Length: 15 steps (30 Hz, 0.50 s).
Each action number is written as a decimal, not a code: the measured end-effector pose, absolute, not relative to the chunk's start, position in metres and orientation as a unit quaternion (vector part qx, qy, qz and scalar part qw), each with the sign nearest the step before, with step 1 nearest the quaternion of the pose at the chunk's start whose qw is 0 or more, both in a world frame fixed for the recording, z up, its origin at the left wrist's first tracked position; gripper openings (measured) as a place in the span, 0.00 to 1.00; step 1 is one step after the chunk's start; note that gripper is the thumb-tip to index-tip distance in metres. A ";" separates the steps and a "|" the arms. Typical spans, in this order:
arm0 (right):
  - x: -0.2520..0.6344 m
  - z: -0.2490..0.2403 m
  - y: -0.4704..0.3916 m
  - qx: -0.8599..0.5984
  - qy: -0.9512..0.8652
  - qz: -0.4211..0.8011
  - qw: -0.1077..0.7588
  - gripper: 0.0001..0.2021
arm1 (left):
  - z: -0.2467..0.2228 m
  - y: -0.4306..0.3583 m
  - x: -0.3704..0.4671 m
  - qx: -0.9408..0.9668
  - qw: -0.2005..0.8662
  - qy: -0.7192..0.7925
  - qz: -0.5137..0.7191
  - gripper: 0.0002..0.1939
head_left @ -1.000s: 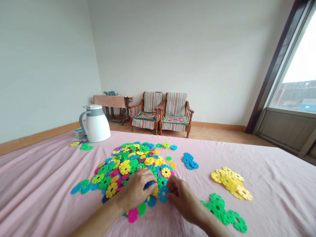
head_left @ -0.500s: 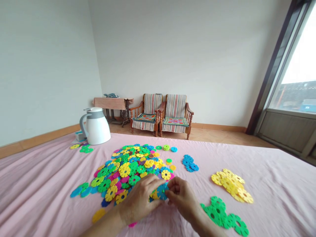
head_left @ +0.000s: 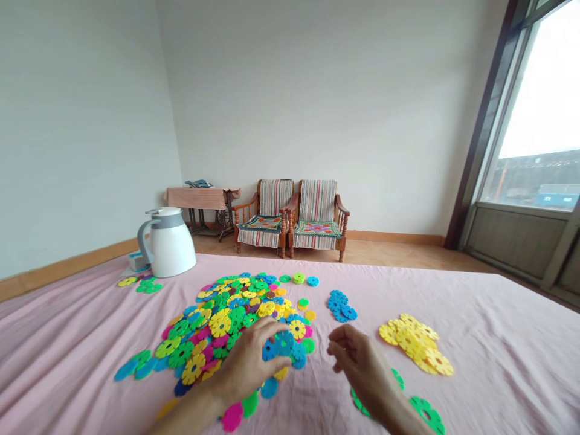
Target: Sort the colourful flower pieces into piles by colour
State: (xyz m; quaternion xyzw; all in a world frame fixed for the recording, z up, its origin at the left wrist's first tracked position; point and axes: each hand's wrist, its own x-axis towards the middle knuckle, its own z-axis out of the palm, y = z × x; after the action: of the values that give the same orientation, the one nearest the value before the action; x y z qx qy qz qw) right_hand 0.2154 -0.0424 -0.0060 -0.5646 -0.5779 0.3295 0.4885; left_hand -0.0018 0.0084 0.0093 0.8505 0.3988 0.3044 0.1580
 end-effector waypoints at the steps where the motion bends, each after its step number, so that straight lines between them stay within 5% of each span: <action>1: 0.231 -0.006 -0.044 -0.581 -0.574 0.313 0.485 0.07 | 0.013 0.016 0.000 0.844 0.160 0.407 0.311 0.21; 15: 0.290 -0.038 -0.044 -0.641 -0.491 0.214 0.550 0.13 | 0.036 0.183 0.105 0.882 0.048 0.436 0.172 0.19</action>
State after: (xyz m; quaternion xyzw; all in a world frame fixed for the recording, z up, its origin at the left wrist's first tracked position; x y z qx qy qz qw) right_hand 0.2899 -0.0441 -0.0385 -0.6405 -0.4910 0.2137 0.5504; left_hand 0.1046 0.1830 0.0362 0.8821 0.4357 0.1723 0.0480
